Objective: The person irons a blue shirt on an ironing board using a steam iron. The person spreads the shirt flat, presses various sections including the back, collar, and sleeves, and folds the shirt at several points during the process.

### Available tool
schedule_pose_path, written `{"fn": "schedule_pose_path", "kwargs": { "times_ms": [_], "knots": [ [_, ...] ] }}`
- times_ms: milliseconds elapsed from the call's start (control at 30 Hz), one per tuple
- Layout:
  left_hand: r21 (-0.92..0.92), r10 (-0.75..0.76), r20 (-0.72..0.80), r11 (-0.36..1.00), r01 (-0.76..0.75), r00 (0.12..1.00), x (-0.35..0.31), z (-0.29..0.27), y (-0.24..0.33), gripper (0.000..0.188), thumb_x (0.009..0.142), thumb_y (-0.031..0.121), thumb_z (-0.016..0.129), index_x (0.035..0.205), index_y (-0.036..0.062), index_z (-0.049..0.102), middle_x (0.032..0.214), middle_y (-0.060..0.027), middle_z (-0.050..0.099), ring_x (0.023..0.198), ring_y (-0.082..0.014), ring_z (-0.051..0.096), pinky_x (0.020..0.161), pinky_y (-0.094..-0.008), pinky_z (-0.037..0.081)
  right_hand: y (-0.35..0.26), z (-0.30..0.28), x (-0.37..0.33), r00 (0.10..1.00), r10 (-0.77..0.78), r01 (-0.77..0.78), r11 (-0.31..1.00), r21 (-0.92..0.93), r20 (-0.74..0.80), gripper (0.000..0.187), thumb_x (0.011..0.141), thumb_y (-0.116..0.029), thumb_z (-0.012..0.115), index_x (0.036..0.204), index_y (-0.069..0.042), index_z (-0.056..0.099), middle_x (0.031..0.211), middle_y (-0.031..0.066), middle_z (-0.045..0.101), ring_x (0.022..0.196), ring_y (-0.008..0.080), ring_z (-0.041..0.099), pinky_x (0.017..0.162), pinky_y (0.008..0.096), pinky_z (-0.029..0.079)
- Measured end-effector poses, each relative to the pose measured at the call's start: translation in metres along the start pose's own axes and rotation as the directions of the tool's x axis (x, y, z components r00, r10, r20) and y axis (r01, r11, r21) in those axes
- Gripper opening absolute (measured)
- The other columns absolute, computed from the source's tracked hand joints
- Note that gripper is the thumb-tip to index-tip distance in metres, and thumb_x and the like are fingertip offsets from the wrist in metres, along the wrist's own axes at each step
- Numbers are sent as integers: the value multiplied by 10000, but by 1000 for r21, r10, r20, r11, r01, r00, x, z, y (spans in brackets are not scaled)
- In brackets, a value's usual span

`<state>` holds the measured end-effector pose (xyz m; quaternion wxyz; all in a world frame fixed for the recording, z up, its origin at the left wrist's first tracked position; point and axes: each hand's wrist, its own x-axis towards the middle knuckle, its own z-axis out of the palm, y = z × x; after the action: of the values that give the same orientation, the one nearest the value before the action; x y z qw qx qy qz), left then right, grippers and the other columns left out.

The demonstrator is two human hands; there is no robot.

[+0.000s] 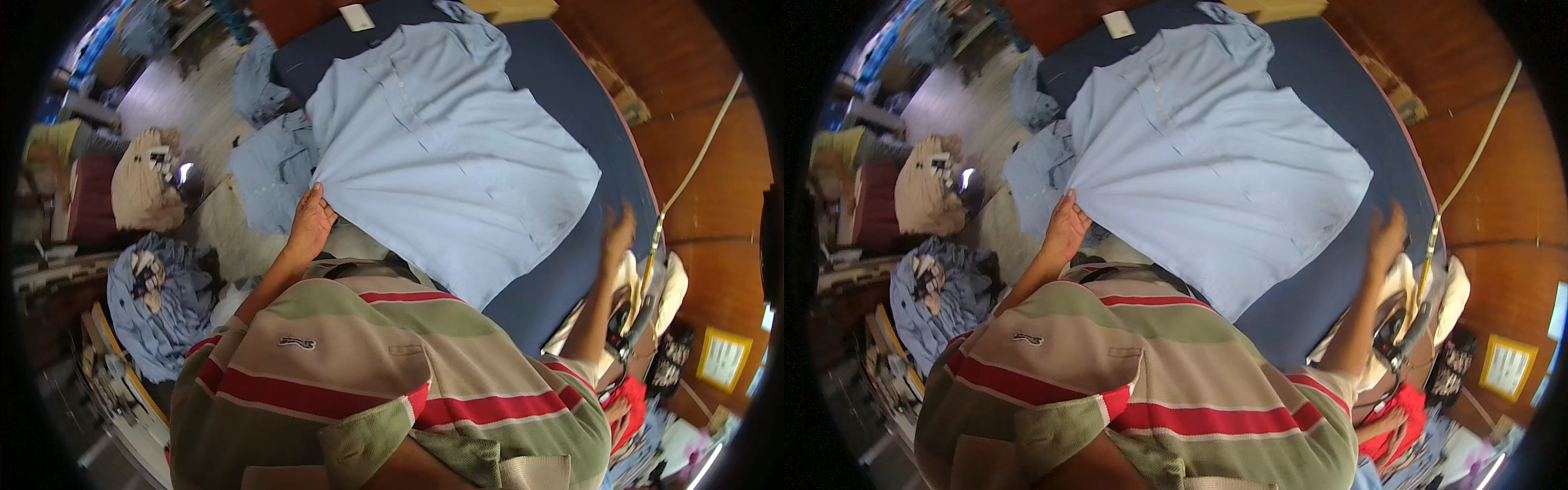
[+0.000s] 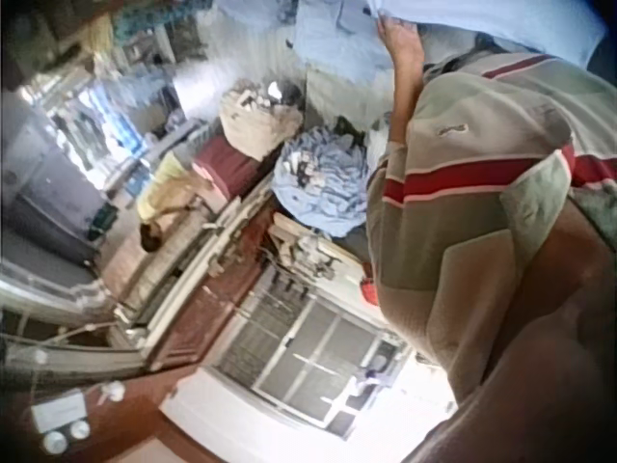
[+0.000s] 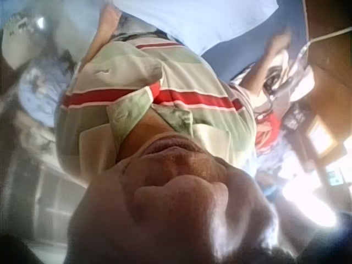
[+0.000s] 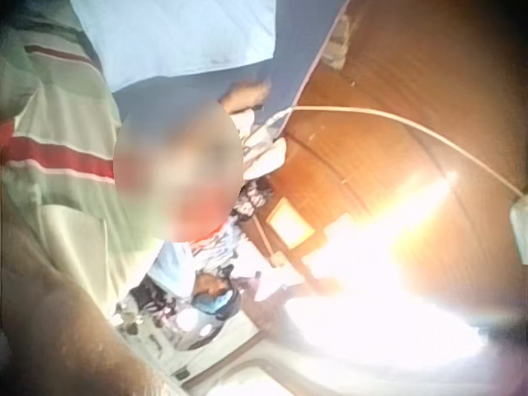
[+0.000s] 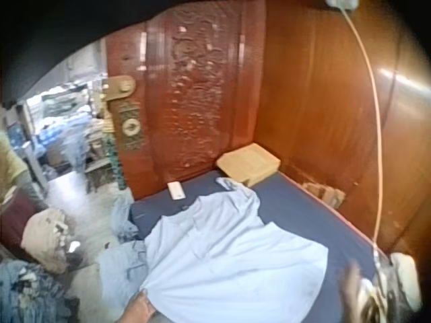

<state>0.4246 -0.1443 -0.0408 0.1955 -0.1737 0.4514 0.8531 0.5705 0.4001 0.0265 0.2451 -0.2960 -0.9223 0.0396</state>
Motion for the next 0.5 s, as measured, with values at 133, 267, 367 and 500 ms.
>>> {"fn": "schedule_pose_path", "kwargs": {
  "times_ms": [133,267,367,500],
  "knots": [
    [61,27,-25,998,-25,999,-21,-37,32,364,920,370,499,1125,69,503,1131,-76,564,1013,-183,569,909,-365,430,-155,113,60,975,-186,164,972,169,124,596,850,-470,530,1265,-44,476,1271,181,493,1207,349,427,988,392,353],
    [67,65,-50,996,-61,997,-26,-79,61,339,924,369,480,1099,79,500,1096,-75,573,978,-183,573,890,-355,436,-240,200,93,816,-293,357,933,-38,498,734,796,-596,495,1254,-23,463,1182,227,543,1096,404,497,918,443,399],
    [6,188,-172,982,-190,967,-11,-164,91,309,922,357,483,1070,87,508,1024,-56,581,929,-173,573,853,-349,447,-330,210,68,607,-446,295,895,335,657,361,785,-265,563,943,60,583,924,296,598,889,455,563,755,480,436],
    [-170,384,-437,853,-494,813,-13,-282,153,245,910,307,520,1034,96,528,953,-16,576,884,-144,561,801,-336,458,-481,167,-32,546,-581,-424,429,798,603,94,896,-111,528,962,-46,512,848,-11,498,779,69,450,718,220,380]
  ]
}}
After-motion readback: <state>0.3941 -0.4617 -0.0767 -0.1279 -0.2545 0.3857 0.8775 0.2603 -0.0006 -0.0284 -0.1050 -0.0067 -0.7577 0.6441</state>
